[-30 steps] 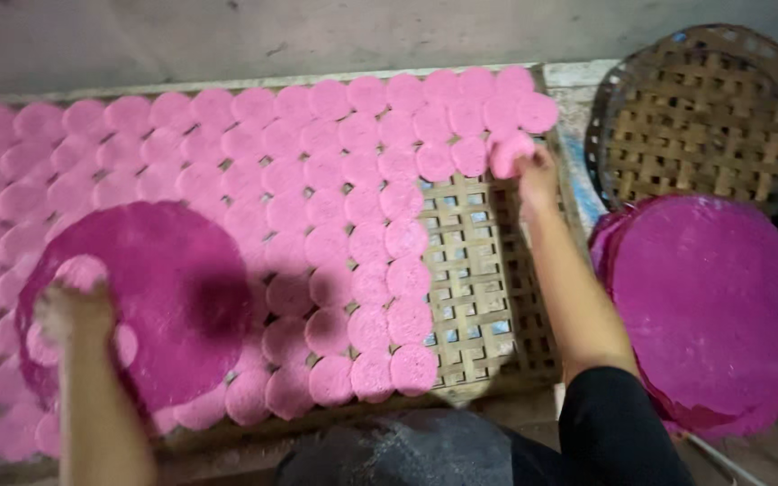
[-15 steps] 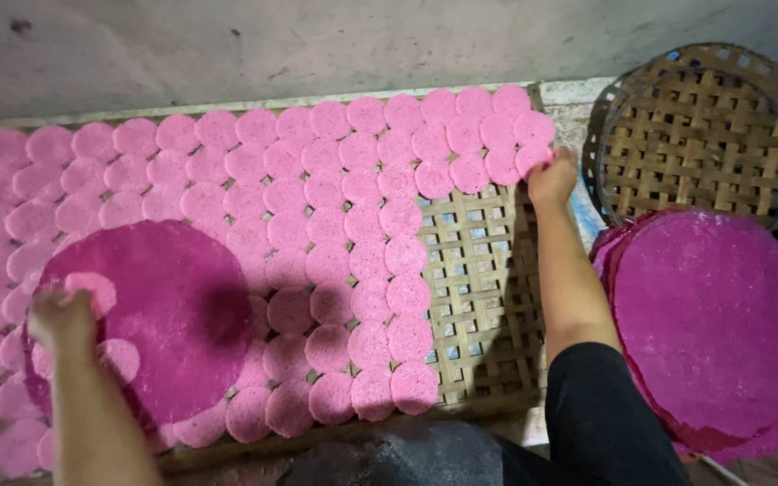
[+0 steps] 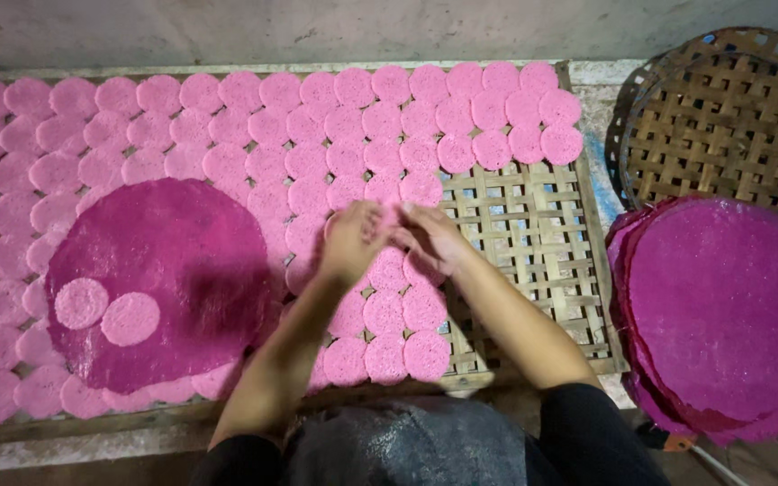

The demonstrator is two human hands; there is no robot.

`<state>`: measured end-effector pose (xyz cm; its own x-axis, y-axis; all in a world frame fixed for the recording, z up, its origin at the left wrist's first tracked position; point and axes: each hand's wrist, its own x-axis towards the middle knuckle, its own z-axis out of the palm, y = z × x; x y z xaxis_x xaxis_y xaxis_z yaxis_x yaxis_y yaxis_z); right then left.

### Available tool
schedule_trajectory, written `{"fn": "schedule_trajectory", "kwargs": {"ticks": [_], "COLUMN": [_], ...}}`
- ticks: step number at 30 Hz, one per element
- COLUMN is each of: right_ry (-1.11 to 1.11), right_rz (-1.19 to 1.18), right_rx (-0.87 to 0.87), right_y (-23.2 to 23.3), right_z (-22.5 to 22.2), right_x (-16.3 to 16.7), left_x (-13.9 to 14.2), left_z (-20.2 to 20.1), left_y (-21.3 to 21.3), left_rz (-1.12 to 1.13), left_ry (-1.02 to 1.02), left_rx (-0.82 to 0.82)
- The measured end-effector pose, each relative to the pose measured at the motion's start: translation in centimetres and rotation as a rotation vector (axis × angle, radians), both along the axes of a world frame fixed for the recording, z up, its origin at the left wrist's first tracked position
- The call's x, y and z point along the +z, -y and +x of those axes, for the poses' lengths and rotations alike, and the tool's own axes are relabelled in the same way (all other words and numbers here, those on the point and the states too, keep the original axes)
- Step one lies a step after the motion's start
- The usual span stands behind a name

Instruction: The person peels round pink rice cakes one at a time off a magenta plastic sheet and places them in rows on woven bamboo drying trays. They occasionally lift and reposition the plastic sheet to reach remaining cakes and continue filling the tray.

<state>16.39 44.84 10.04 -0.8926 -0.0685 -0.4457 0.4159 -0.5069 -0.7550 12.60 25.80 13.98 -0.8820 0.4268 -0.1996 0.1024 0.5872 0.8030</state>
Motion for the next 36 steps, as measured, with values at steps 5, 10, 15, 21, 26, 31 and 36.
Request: {"fn": "schedule_trajectory", "kwargs": {"ticks": [5,10,15,21,26,31,36], "right_ry": [0.006,-0.092,-0.15,-0.388,-0.235,-0.027,0.133], "right_rz": [0.373,0.339,0.748,1.727,1.056,-0.038,0.149], "right_rx": [-0.33,-0.342,-0.216,-0.18,-0.221,0.369,0.037], "right_y": [-7.5,-11.4,-9.3,-8.2,-2.4,9.0,5.6], "right_z": [-0.6,-1.1,-1.9,-1.1,1.2,5.8,4.4], "right_x": [-0.7,-0.5,-0.3,0.4,1.5,-0.6,-3.6], "left_x": [0.2,-1.8,-2.7,-0.4,3.5,1.8,-1.0], "left_z": [0.8,-1.5,0.7,1.2,0.1,5.8,7.7], "left_y": [6.9,21.8,28.8,31.2,28.9,17.7,13.2], "left_rz": [0.093,-0.578,-0.851,-1.108,-1.129,-0.08,0.28], "left_ry": [-0.153,-0.409,-0.292,-0.156,0.008,-0.656,-0.55], "left_rx": [0.084,0.487,0.384,0.415,0.243,0.063,-0.21]}}
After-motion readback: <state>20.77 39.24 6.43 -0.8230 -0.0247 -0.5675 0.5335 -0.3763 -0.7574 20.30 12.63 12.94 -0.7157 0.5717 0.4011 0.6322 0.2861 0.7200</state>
